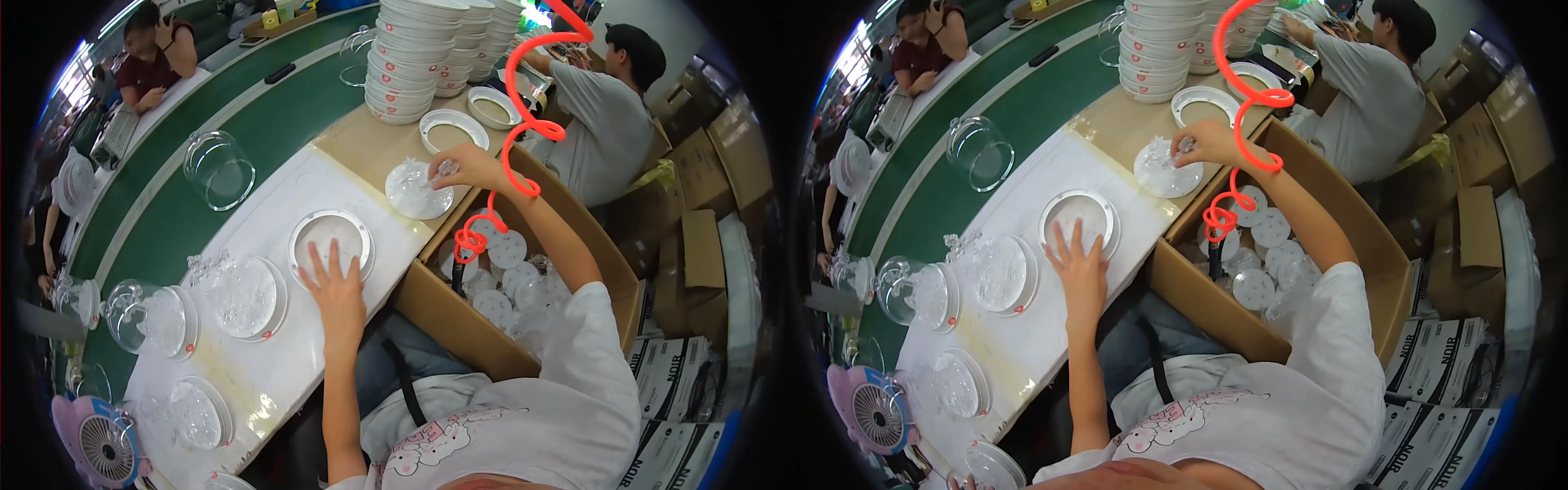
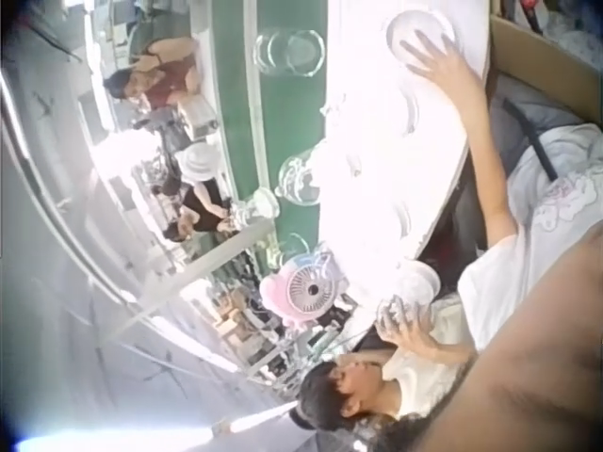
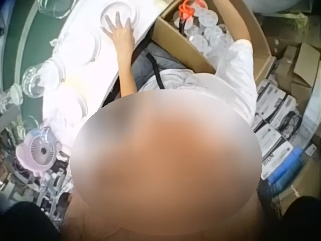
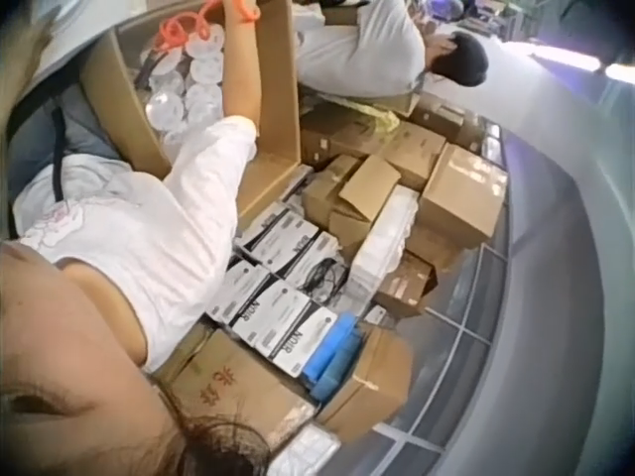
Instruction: Cleaning decorative crystal components with an air gun and assembling them into bases with glass domes.
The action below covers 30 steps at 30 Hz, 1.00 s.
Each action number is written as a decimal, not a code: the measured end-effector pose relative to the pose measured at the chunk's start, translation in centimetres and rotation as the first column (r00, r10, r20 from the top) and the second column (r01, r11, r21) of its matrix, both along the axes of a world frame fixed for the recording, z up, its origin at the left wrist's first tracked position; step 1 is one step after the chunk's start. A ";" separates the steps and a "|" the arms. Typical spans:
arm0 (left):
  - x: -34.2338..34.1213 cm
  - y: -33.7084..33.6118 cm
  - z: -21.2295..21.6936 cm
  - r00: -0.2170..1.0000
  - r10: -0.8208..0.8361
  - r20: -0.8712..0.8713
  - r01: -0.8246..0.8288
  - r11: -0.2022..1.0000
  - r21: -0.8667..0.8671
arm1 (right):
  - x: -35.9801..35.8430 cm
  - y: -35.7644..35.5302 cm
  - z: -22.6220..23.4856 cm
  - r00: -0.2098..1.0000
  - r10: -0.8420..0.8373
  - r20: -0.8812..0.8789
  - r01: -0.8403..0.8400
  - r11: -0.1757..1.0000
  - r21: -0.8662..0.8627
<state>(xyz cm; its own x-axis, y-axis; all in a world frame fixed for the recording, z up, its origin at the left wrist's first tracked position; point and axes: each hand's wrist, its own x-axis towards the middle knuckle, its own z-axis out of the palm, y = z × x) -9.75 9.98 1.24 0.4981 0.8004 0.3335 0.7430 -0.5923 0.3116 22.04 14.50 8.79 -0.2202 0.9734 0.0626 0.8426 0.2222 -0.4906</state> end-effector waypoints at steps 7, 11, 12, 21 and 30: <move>-2.0 -0.6 0.9 0.983 0.109 0.146 -0.103 0.994 -0.045 | -3.2 0.9 0.0 0.999 0.038 0.008 -0.038 0.999 0.014; -0.9 0.5 -0.9 0.987 0.091 0.130 -0.092 0.996 0.000 | -3.3 2.0 -0.3 0.999 0.041 -0.027 -0.041 0.999 0.011; -1.1 0.6 -1.0 0.983 0.071 0.170 -0.068 0.997 -0.025 | -3.0 2.0 -0.1 0.997 0.038 -0.069 -0.039 0.999 0.000; -4.3 0.4 -0.9 0.900 0.070 0.431 0.001 0.987 -0.163 | -7.0 2.3 4.4 0.955 0.053 -0.290 -0.040 0.998 0.049; -2.7 1.5 -1.7 0.796 0.185 0.576 -0.064 0.972 -0.225 | -11.7 2.4 5.5 0.937 0.153 -0.313 -0.164 0.986 -0.008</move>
<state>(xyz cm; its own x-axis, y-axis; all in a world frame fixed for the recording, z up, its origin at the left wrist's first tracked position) -12.44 11.50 -0.44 0.1447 0.9181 0.3690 0.4413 -0.3937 0.8064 10.35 16.94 14.33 -0.3467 0.9302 0.1205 0.6025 0.3193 -0.7315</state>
